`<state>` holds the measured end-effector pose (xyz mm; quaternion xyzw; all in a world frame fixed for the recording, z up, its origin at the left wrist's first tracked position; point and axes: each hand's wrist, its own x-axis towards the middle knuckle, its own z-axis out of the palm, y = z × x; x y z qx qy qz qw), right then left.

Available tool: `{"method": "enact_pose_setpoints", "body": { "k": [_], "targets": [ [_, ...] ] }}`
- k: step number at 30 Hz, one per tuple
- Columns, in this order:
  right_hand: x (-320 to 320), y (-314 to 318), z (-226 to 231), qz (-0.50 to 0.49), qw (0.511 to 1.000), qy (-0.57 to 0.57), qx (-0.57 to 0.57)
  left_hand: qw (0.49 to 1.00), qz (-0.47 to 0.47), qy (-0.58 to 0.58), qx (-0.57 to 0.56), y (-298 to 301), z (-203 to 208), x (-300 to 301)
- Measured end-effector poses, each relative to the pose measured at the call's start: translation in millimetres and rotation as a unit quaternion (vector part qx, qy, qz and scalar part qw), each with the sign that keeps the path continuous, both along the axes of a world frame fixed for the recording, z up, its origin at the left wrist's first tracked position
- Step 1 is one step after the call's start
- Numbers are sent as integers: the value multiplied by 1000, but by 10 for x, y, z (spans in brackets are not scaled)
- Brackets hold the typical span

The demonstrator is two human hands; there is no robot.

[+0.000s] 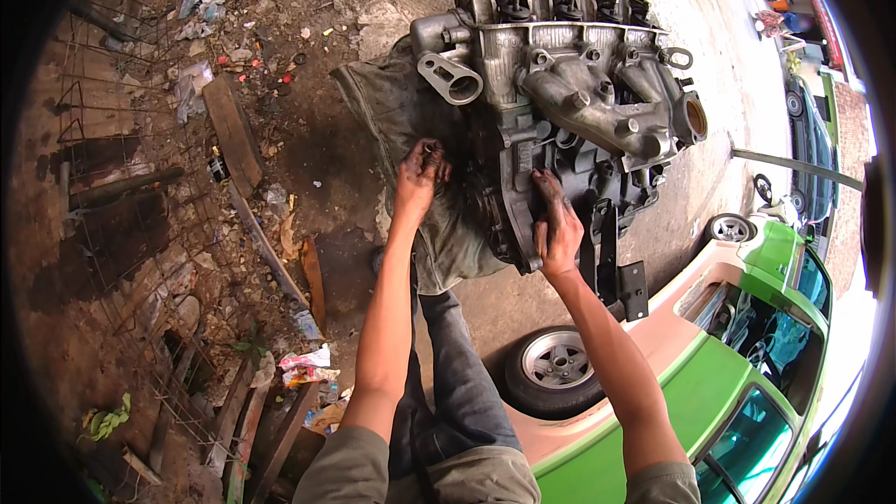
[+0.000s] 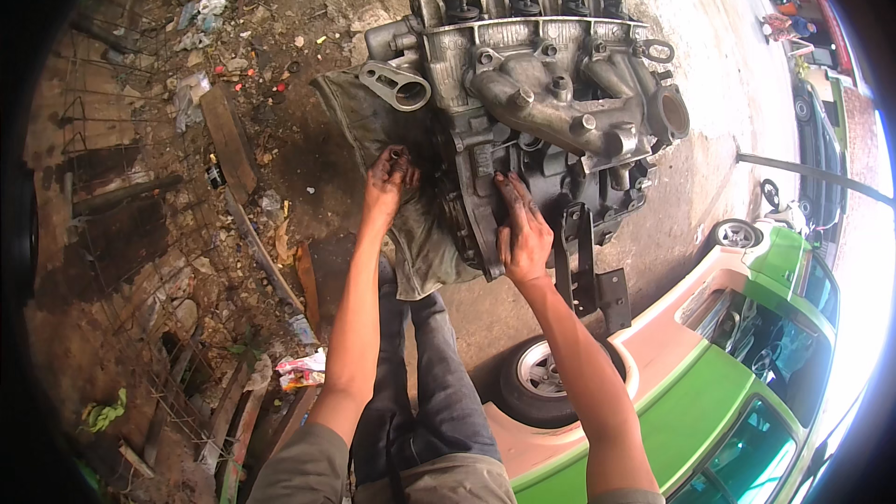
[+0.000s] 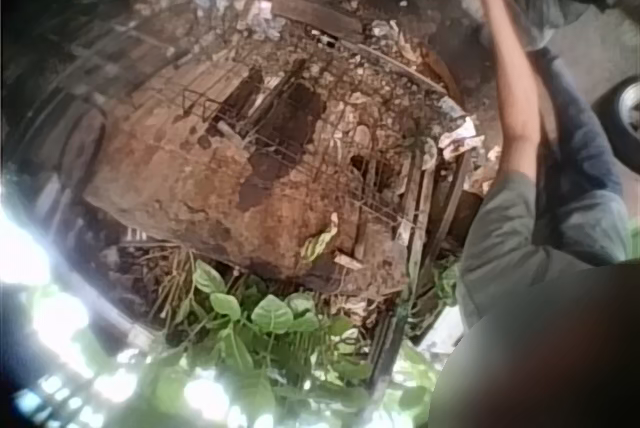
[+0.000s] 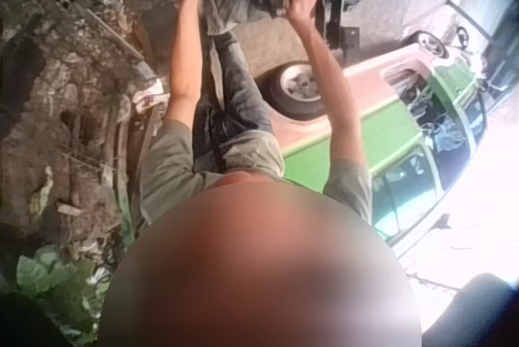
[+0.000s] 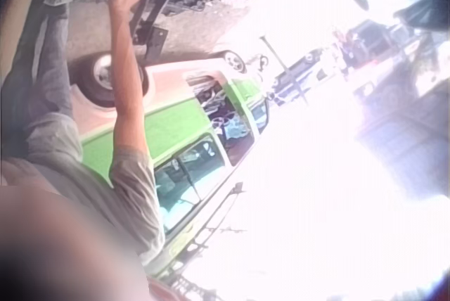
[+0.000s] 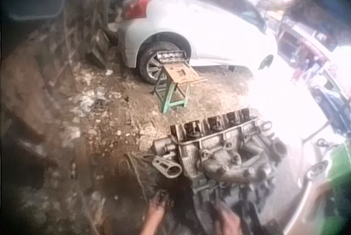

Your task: The person scrubs a car engine block resting on a cloth with a small brush, repeatedly working over the same areas. The person holds the engine with one hand while scrubbing with the other.

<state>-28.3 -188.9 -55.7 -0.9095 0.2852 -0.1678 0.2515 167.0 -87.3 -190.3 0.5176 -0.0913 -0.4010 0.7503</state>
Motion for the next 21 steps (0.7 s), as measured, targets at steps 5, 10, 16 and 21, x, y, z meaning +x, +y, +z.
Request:
{"method": "enact_pose_setpoints", "body": {
  "k": [5, 10, 16, 21],
  "targets": [
    [-3, -1, 0, -1, 1000, 3, 8, 993, 29, -77, 82, -3, 0, 28],
    [-8, 1, -8, -5, 1000, 7, 7, 969, -3, -143, 204, -58, 22, 74],
    [-6, 3, -7, -9, 1000, 3, 5, 982, 9, 93, 165, -201, -75, 141],
    [2, 13, 9, -16, 1000, 7, 12, 966, 7, -2, 259, -318, -2, 89]
  ]
}}
